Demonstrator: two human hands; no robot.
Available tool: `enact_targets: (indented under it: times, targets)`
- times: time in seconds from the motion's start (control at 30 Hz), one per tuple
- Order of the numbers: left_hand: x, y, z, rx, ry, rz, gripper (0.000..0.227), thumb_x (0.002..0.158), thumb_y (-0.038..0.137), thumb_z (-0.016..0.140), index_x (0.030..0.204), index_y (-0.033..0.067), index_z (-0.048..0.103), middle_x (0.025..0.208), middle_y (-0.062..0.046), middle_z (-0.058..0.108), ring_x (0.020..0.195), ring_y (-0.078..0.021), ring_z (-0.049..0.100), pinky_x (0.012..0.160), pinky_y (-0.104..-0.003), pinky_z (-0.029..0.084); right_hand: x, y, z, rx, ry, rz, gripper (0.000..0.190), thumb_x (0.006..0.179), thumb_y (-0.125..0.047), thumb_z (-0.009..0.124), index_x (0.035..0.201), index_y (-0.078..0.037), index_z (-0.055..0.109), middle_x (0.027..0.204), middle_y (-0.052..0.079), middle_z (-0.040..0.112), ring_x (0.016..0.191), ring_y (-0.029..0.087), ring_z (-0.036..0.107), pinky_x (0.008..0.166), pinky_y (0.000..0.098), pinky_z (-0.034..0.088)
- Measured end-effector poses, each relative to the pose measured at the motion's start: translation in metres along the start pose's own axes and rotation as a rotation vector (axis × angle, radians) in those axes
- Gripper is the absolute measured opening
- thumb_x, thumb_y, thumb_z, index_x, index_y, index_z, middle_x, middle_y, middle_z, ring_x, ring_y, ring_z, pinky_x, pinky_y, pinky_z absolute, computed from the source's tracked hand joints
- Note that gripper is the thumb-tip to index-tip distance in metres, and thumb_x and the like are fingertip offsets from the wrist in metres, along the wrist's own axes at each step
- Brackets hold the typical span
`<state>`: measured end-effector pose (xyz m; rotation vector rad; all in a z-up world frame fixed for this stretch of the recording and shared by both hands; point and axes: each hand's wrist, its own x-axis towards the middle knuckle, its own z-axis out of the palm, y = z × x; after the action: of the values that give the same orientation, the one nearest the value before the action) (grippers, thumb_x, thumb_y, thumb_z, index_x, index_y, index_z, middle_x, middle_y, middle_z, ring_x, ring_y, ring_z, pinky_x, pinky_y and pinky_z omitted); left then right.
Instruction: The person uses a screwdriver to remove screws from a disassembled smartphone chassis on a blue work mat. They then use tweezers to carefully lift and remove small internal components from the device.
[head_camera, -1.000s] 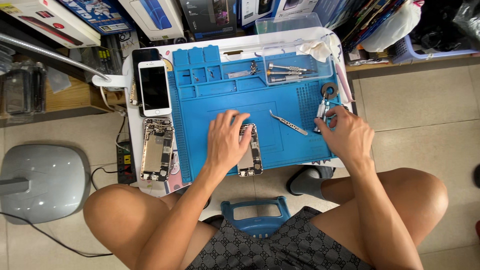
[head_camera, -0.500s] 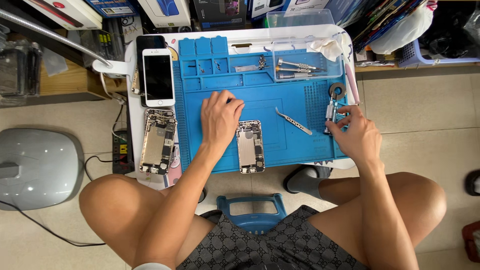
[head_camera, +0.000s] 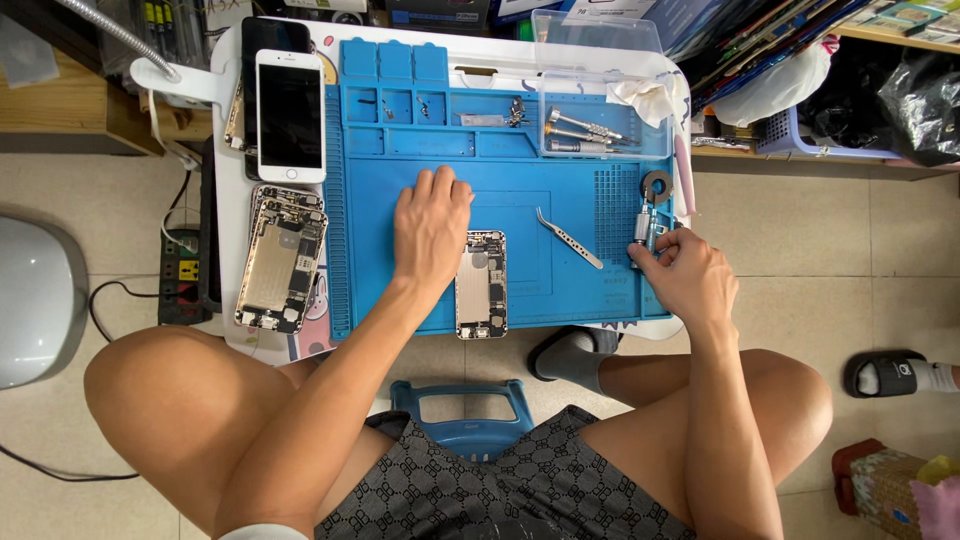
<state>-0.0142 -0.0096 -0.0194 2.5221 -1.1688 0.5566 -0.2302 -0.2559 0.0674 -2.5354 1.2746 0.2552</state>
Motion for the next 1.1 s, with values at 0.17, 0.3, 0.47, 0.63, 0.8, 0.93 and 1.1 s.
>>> enact_targets:
  times: [0.17,0.3,0.47,0.63,0.8,0.93,1.1]
  targets:
    - [0.000,0.004,0.007,0.062,-0.009,-0.036,0.018,0.098,0.023,0.074,0.086,0.0120,0.067,0.089,-0.001,0.052,0.084,-0.0201,0.056,0.065,-0.035,0.044,-0.001,0.008,0.002,-0.019,-0.036,0.006,0.044,0.098,-0.055,0.071,0.096,-0.011,0.078,0.079,0.002,0.076,0.094,0.038,0.076,0.086,0.0527,0.057]
    - [0.001,-0.001,0.000,-0.018,-0.088,-0.080,0.015,0.099,0.019,0.076,0.087,0.0131,0.071,0.088,-0.002,0.062,0.084,-0.0223,0.057,0.069,-0.037,0.049,-0.004,0.014,-0.014,-0.150,0.083,0.053,0.035,0.108,-0.048,0.058,0.109,-0.023,0.083,0.096,0.004,0.081,0.096,0.042,0.073,0.072,0.0527,0.053]
    - [-0.004,-0.008,-0.011,-0.100,-0.112,-0.120,0.001,0.096,0.011,0.075,0.095,0.0121,0.075,0.093,-0.005,0.066,0.086,-0.0249,0.061,0.069,-0.038,0.051,-0.014,0.016,-0.027,0.191,0.437,-0.261,0.018,0.112,-0.015,0.076,0.127,-0.009,0.085,0.085,0.003,0.074,0.066,0.016,0.058,0.062,0.0346,0.047]
    - [-0.007,-0.013,-0.013,-0.206,-0.103,-0.094,0.031,0.085,-0.008,0.072,0.107,0.0125,0.079,0.095,-0.007,0.063,0.087,-0.0267,0.059,0.068,-0.039,0.050,-0.028,-0.029,-0.010,0.614,0.377,-0.421,0.011,0.110,0.003,0.077,0.121,0.004,0.077,0.096,0.014,0.075,0.067,0.012,0.058,0.054,0.0228,0.043]
    - [-0.013,-0.012,-0.006,-0.170,0.006,0.005,0.009,0.091,0.007,0.074,0.095,0.0153,0.076,0.088,-0.002,0.047,0.082,-0.0220,0.052,0.067,-0.038,0.041,-0.037,-0.074,0.014,0.466,0.274,-0.601,0.004,0.099,-0.006,0.083,0.097,-0.008,0.081,0.075,0.007,0.073,0.056,0.022,0.062,0.051,0.0314,0.050]
    - [-0.010,-0.014,-0.014,-0.182,-0.028,0.009,0.012,0.092,0.008,0.073,0.098,0.0164,0.078,0.090,-0.001,0.048,0.084,-0.0210,0.052,0.069,-0.038,0.044,-0.032,-0.082,0.021,0.353,0.199,-0.601,0.007,0.103,-0.017,0.078,0.101,-0.010,0.079,0.066,0.009,0.067,0.057,0.026,0.063,0.052,0.0362,0.050]
    - [-0.009,-0.018,-0.019,-0.244,-0.040,-0.016,0.018,0.089,0.003,0.074,0.100,0.0162,0.079,0.091,0.002,0.046,0.085,-0.0203,0.051,0.073,-0.038,0.043,-0.032,-0.103,0.022,0.613,0.129,-0.542,0.008,0.105,-0.011,0.072,0.101,-0.007,0.077,0.073,0.015,0.074,0.065,0.024,0.075,0.052,0.0311,0.054]
